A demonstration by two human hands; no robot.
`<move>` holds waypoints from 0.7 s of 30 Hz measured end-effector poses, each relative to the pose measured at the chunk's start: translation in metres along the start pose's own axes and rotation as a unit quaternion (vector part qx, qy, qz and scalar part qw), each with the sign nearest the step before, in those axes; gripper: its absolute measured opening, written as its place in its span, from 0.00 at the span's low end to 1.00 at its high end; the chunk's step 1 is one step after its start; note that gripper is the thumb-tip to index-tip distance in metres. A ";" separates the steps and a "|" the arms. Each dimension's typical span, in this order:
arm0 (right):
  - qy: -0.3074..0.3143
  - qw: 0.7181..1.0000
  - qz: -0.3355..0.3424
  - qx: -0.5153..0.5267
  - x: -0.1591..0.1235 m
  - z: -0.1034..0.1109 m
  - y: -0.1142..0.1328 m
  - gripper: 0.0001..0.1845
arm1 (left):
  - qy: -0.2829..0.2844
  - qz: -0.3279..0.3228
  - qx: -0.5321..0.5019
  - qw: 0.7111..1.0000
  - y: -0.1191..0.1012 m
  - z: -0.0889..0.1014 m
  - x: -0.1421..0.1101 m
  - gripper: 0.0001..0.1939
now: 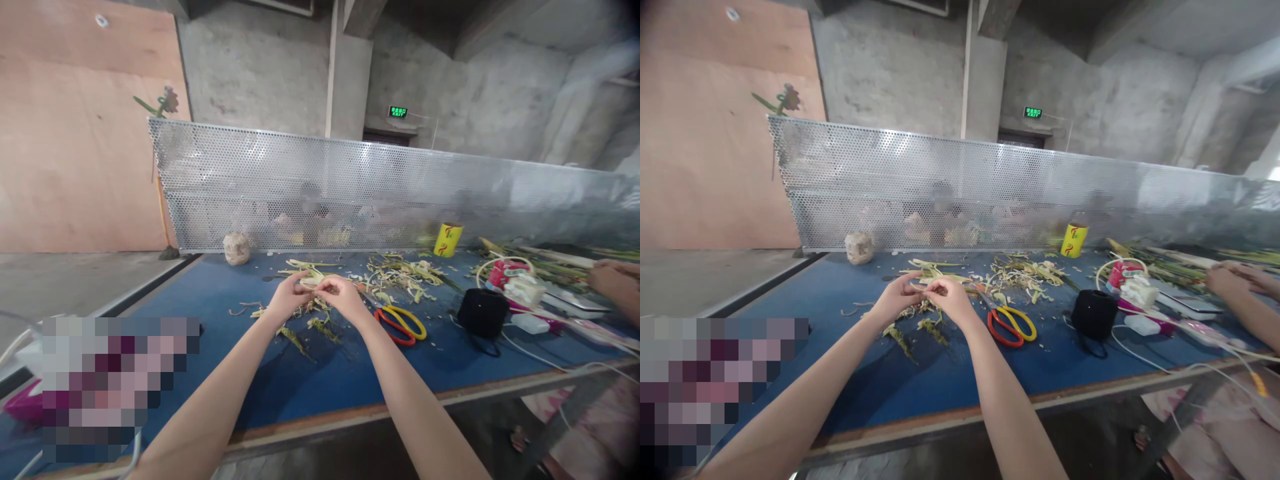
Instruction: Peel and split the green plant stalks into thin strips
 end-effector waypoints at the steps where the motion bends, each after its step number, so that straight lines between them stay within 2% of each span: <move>1: 0.003 1.000 -0.001 0.003 0.000 0.000 0.000 0.02 | -0.001 0.000 -0.001 1.000 -0.001 0.000 0.000 0.35; 18: -0.004 1.000 0.002 0.010 -0.002 0.004 0.004 0.04 | -0.007 -0.001 -0.019 1.000 0.002 0.002 0.002 0.37; 19: -0.004 1.000 0.000 0.012 -0.003 0.004 0.004 0.06 | -0.011 -0.004 -0.030 0.999 0.002 0.002 0.002 0.38; 21: 0.002 0.999 -0.013 0.037 -0.004 0.002 0.002 0.17 | -0.029 -0.009 -0.057 0.998 0.002 0.002 0.002 0.42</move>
Point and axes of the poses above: each hand's wrist, its own x-axis towards the middle knuckle, its own z-axis out of the back of the hand, y = z × x, the point moved 2 cm from there along x, towards the middle knuckle, and after that the axes turned 12 degrees about -z, right-handed, at the moved point
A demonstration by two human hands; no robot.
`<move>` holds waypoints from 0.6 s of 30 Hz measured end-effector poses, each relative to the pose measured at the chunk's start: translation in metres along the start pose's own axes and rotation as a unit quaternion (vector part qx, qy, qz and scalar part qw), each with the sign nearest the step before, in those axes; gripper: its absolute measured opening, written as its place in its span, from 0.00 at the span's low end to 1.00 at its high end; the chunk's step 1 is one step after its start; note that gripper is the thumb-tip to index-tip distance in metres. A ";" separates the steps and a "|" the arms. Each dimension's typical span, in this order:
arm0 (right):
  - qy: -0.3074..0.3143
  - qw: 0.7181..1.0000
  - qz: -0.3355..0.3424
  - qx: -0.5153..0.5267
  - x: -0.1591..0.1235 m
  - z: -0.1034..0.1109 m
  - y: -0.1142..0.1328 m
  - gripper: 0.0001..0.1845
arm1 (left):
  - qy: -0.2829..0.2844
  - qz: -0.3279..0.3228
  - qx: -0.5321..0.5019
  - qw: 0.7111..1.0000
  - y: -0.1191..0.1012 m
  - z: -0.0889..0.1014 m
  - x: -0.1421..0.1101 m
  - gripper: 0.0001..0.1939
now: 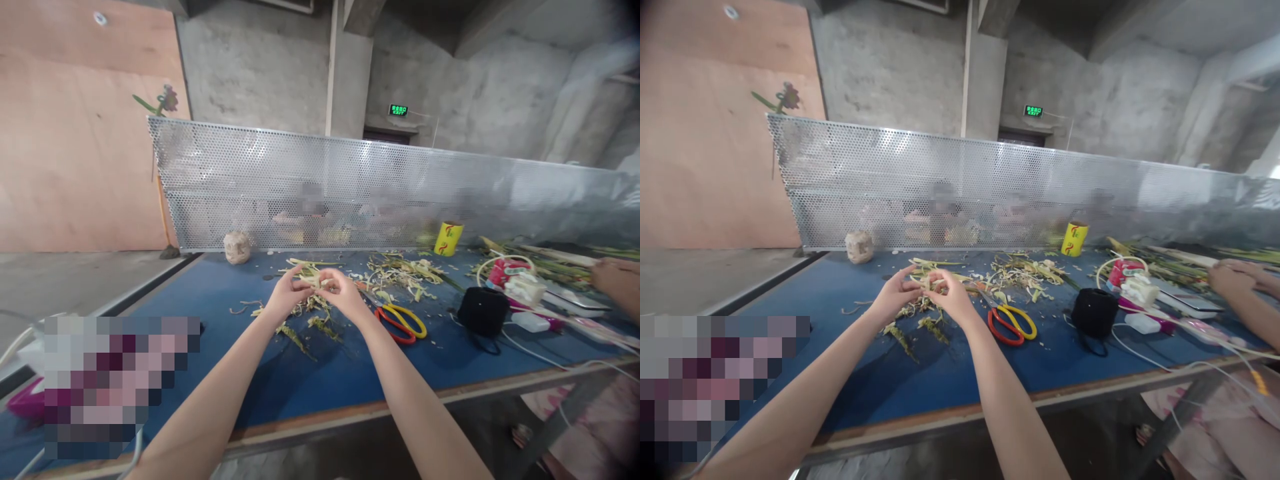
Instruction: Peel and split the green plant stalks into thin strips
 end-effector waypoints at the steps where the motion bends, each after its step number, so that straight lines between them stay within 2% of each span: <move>1: 0.006 1.000 -0.011 0.022 0.000 -0.001 -0.002 0.24 | -0.013 0.000 -0.013 1.000 0.000 0.000 0.000 0.45; 2: 0.014 0.998 -0.026 0.048 0.000 -0.002 -0.004 0.30 | -0.025 0.002 -0.023 0.999 -0.001 0.000 -0.001 0.47; 4: 0.032 0.993 -0.058 0.102 0.002 -0.004 -0.007 0.35 | -0.037 0.010 -0.032 0.999 -0.001 -0.002 -0.002 0.50; 8: 0.039 0.979 -0.105 0.169 0.005 -0.004 -0.013 0.32 | -0.025 0.011 -0.046 0.999 -0.001 -0.004 -0.002 0.49; 12: 0.027 0.973 -0.136 0.182 0.007 -0.004 -0.016 0.29 | -0.024 -0.004 -0.075 0.997 -0.001 -0.003 0.000 0.45; 18: 0.040 0.974 -0.129 0.184 0.006 -0.006 -0.014 0.24 | -0.016 -0.005 -0.079 0.997 0.001 -0.001 0.000 0.42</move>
Point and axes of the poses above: each hand's wrist, its own x-axis towards the middle knuckle, its own z-axis out of the back of the hand, y = z × x, the point moved 2 cm from there along x, towards the middle knuckle, and after that the axes turned 12 degrees about -z, right-handed, at the moved point
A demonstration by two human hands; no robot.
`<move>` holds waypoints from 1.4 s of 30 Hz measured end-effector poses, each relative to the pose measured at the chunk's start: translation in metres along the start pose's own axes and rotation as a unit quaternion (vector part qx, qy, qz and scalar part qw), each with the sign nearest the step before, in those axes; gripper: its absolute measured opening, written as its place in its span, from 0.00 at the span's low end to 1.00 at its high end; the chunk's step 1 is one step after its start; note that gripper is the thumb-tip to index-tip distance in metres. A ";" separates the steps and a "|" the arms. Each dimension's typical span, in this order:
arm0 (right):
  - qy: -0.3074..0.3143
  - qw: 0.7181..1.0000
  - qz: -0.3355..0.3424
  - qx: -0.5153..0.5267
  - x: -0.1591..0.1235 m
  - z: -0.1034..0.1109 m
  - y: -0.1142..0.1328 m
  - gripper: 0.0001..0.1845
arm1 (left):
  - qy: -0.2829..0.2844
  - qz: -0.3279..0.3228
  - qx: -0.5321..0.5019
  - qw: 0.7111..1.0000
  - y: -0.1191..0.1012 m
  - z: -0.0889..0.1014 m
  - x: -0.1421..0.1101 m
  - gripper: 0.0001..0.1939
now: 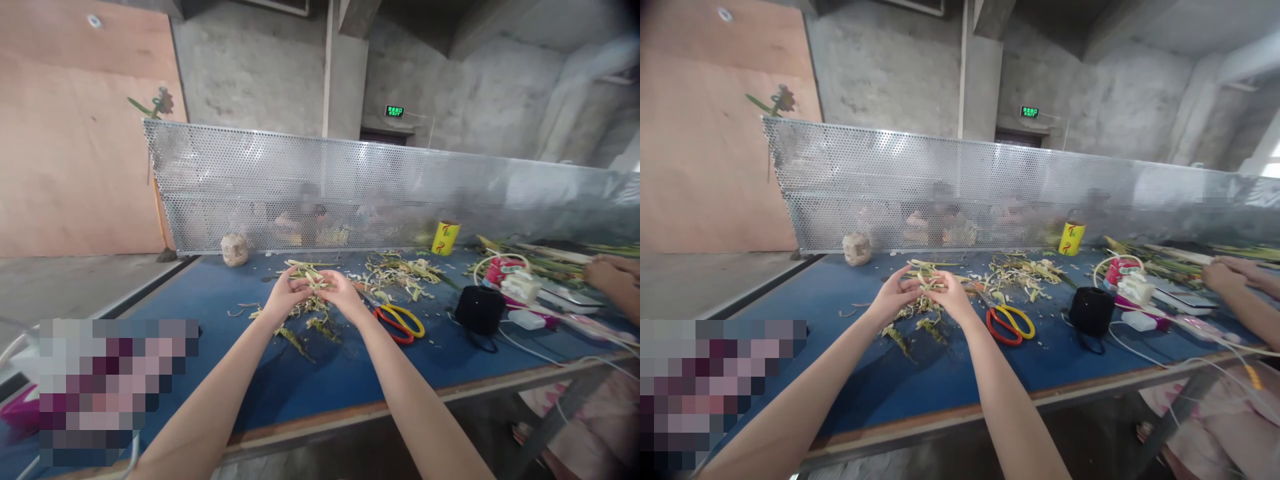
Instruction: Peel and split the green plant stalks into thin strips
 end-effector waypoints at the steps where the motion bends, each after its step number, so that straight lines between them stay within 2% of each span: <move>1: 0.003 1.000 0.001 0.001 -0.001 -0.001 0.001 0.24 | 0.002 0.000 0.002 1.000 0.000 0.000 0.000 0.42; 10: 0.018 1.000 0.003 0.013 -0.001 -0.001 0.001 0.26 | 0.003 0.004 0.013 1.000 0.000 -0.001 -0.001 0.38; 16: 0.011 0.998 0.022 0.061 -0.003 0.004 0.006 0.46 | -0.027 -0.013 -0.019 0.999 0.000 0.001 0.001 0.39; 19: 0.012 0.997 0.015 0.078 -0.004 0.005 0.007 0.51 | -0.051 -0.020 -0.028 0.998 -0.002 0.001 0.001 0.37; 27: 0.030 0.996 0.010 0.086 -0.006 0.006 0.009 0.55 | -0.078 -0.011 -0.047 0.996 -0.010 -0.002 -0.002 0.34; 30: 0.026 0.997 0.016 0.075 -0.006 0.005 0.008 0.53 | -0.087 0.017 -0.062 0.994 -0.008 -0.002 -0.002 0.31; 34: 0.004 0.998 0.055 0.040 -0.005 0.005 0.011 0.51 | -0.088 0.052 -0.067 0.992 -0.005 -0.002 -0.003 0.28; 38: -0.017 0.995 0.099 0.002 -0.008 0.006 0.017 0.49 | -0.093 0.040 -0.067 0.993 -0.005 -0.002 -0.002 0.30; 42: -0.030 0.994 0.106 -0.010 -0.009 0.006 0.019 0.47 | -0.091 0.035 -0.072 0.993 -0.005 -0.002 -0.001 0.29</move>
Point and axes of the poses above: each hand's wrist, its own x-axis towards the middle knuckle, its own z-axis out of the back of the hand, y = z × x, the point moved 2 cm from there along x, towards the middle knuckle, and after that the axes turned 12 degrees about -z, right-handed, at the moved point
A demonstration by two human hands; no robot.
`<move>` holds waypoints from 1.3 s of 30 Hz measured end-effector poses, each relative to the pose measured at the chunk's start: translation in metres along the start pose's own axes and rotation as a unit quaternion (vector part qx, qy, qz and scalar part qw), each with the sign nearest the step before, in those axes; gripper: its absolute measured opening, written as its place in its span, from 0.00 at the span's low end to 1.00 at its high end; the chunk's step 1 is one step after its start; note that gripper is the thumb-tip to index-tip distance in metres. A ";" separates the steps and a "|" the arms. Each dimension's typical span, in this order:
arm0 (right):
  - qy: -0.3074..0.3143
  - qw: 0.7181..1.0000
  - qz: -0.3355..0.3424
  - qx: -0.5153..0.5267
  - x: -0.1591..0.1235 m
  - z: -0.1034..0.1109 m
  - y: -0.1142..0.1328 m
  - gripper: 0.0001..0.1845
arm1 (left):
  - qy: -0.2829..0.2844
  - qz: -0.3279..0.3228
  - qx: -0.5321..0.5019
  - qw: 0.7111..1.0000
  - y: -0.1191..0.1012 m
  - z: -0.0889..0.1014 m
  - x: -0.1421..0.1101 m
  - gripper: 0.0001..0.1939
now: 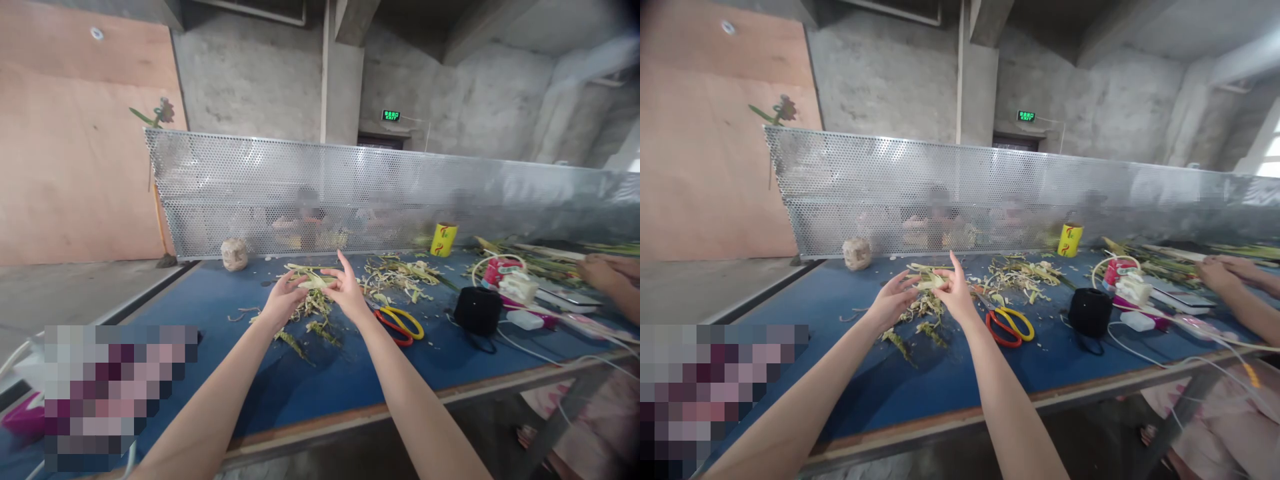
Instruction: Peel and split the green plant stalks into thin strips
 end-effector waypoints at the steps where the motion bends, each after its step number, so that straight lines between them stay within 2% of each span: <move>1: 0.001 1.000 -0.003 -0.001 0.000 0.000 -0.001 0.46 | 0.003 0.006 -0.001 1.000 0.000 0.000 0.000 0.28; 5: 0.009 1.000 -0.008 -0.010 0.002 -0.001 -0.005 0.45 | 0.020 0.037 -0.002 0.999 0.001 -0.003 -0.003 0.24; 11: 0.054 0.998 0.007 -0.025 0.002 -0.007 -0.009 0.43 | 0.044 0.072 0.004 0.996 -0.001 -0.008 -0.006 0.20; 14: 0.055 0.997 0.020 -0.048 0.001 -0.009 -0.009 0.42 | 0.047 0.075 0.023 0.996 0.001 -0.007 -0.007 0.25; 18: 0.039 0.995 0.045 -0.083 -0.001 -0.011 -0.007 0.41 | 0.063 0.088 0.054 0.993 0.004 -0.005 -0.008 0.38; 22: 0.043 0.994 0.050 -0.089 -0.002 -0.012 -0.007 0.43 | 0.064 0.073 0.080 0.992 0.005 -0.004 -0.008 0.47; 28: 0.056 0.995 0.045 -0.067 -0.004 -0.013 -0.002 0.43 | 0.084 0.052 0.074 0.992 0.000 -0.008 -0.009 0.44; 34: 0.054 0.996 0.044 -0.053 -0.008 -0.015 0.003 0.42 | 0.078 0.044 0.044 0.995 -0.004 -0.008 -0.009 0.45; 39: 0.054 0.997 0.036 -0.046 -0.007 -0.015 0.001 0.43 | 0.070 0.025 0.074 0.994 -0.002 -0.005 -0.007 0.46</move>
Point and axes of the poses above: each hand's wrist, its own x-axis towards the middle knuckle, its own z-axis out of the back of the hand, y = z × x, the point moved 2 cm from there along x, towards the middle knuckle, and after that the axes turned 12 degrees about -z, right-handed, at the moved point
